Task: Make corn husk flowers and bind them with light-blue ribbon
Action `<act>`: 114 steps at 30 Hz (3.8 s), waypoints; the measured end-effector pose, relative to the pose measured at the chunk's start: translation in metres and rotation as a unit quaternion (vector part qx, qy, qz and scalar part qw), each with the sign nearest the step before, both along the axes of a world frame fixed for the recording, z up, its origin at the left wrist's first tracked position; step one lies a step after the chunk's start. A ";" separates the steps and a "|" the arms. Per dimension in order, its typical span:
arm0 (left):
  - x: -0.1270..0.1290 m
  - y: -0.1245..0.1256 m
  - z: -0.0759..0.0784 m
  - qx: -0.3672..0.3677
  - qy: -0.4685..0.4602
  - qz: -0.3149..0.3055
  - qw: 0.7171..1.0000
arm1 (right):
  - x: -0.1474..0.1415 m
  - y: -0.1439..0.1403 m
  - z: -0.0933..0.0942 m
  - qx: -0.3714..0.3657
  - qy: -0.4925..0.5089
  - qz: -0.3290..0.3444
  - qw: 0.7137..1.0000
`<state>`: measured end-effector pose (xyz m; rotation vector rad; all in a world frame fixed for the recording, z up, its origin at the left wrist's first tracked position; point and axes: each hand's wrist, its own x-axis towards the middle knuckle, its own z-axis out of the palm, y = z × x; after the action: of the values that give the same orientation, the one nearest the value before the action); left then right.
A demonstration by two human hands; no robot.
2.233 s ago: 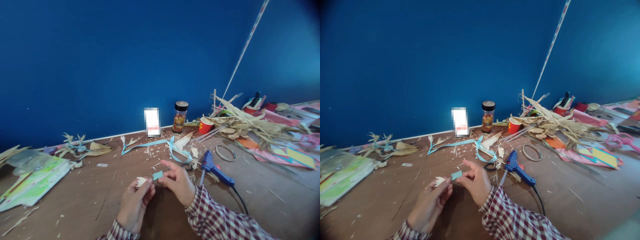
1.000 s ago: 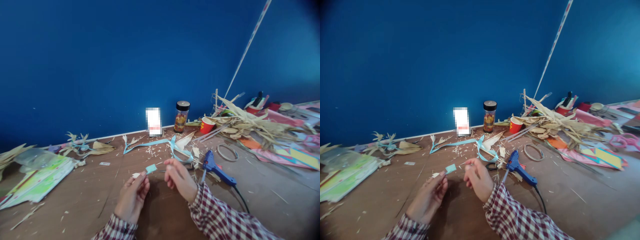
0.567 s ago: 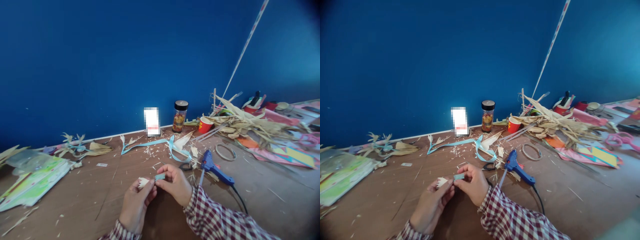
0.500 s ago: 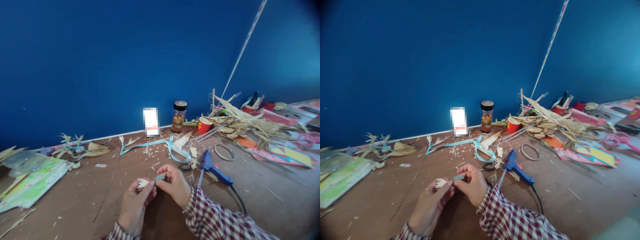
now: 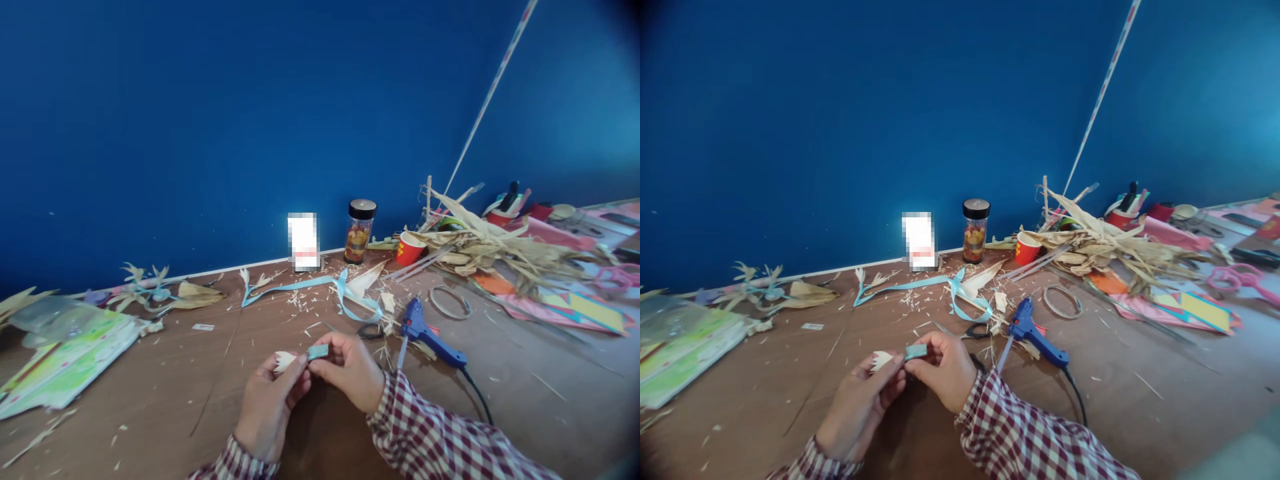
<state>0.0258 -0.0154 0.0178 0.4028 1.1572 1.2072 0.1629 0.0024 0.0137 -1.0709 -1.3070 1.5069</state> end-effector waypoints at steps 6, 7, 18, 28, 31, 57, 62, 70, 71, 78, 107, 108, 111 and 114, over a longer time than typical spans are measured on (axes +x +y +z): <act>0.005 -0.004 0.006 0.050 -0.033 -0.017 0.998 | -0.003 0.001 -0.001 -0.067 0.037 -0.036 0.996; 0.006 -0.005 0.006 0.062 -0.036 -0.021 0.997 | -0.004 0.001 -0.001 -0.068 0.045 -0.041 0.996; -0.002 0.001 0.002 0.036 -0.041 0.001 0.999 | 0.001 0.001 0.000 -0.051 0.049 0.028 0.997; 0.001 0.001 -0.004 0.039 -0.022 -0.002 0.999 | -0.009 -0.005 -0.005 -0.092 0.027 -0.017 0.995; 0.003 0.001 -0.005 0.037 -0.015 -0.013 0.999 | -0.011 -0.006 -0.006 -0.090 0.025 -0.026 0.995; -0.005 0.002 -0.011 0.058 0.111 -0.082 0.989 | -0.013 -0.006 -0.010 -0.103 0.039 -0.019 0.994; -0.008 0.003 -0.016 0.093 0.139 -0.094 0.981 | -0.008 -0.004 -0.007 -0.102 0.026 0.018 0.994; -0.003 -0.002 -0.001 0.144 0.287 -0.164 0.933 | 0.000 0.001 -0.005 0.045 -0.035 -0.022 0.998; -0.003 -0.003 0.000 0.148 0.291 -0.171 0.929 | 0.000 0.001 -0.007 0.045 -0.038 -0.018 0.998; 0.001 -0.005 -0.006 0.100 0.268 -0.159 0.945 | 0.002 0.007 -0.007 -0.080 0.057 -0.032 0.995; 0.003 -0.011 0.000 0.206 0.386 -0.174 0.882 | 0.000 0.003 -0.005 -0.050 0.082 -0.009 0.995; 0.003 -0.012 0.001 0.213 0.394 -0.167 0.879 | 0.000 0.002 -0.004 -0.048 0.084 -0.008 0.995; 0.004 -0.011 0.000 0.216 0.389 -0.153 0.883 | 0.000 0.002 -0.004 -0.053 0.093 -0.014 0.994; 0.006 -0.010 -0.005 0.162 0.298 -0.161 0.927 | 0.000 0.005 -0.006 -0.093 0.116 -0.033 0.988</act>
<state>0.0319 -0.0257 0.0131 1.2312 1.3292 1.0055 0.1628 0.0070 0.0080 -1.0104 -0.9761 1.6727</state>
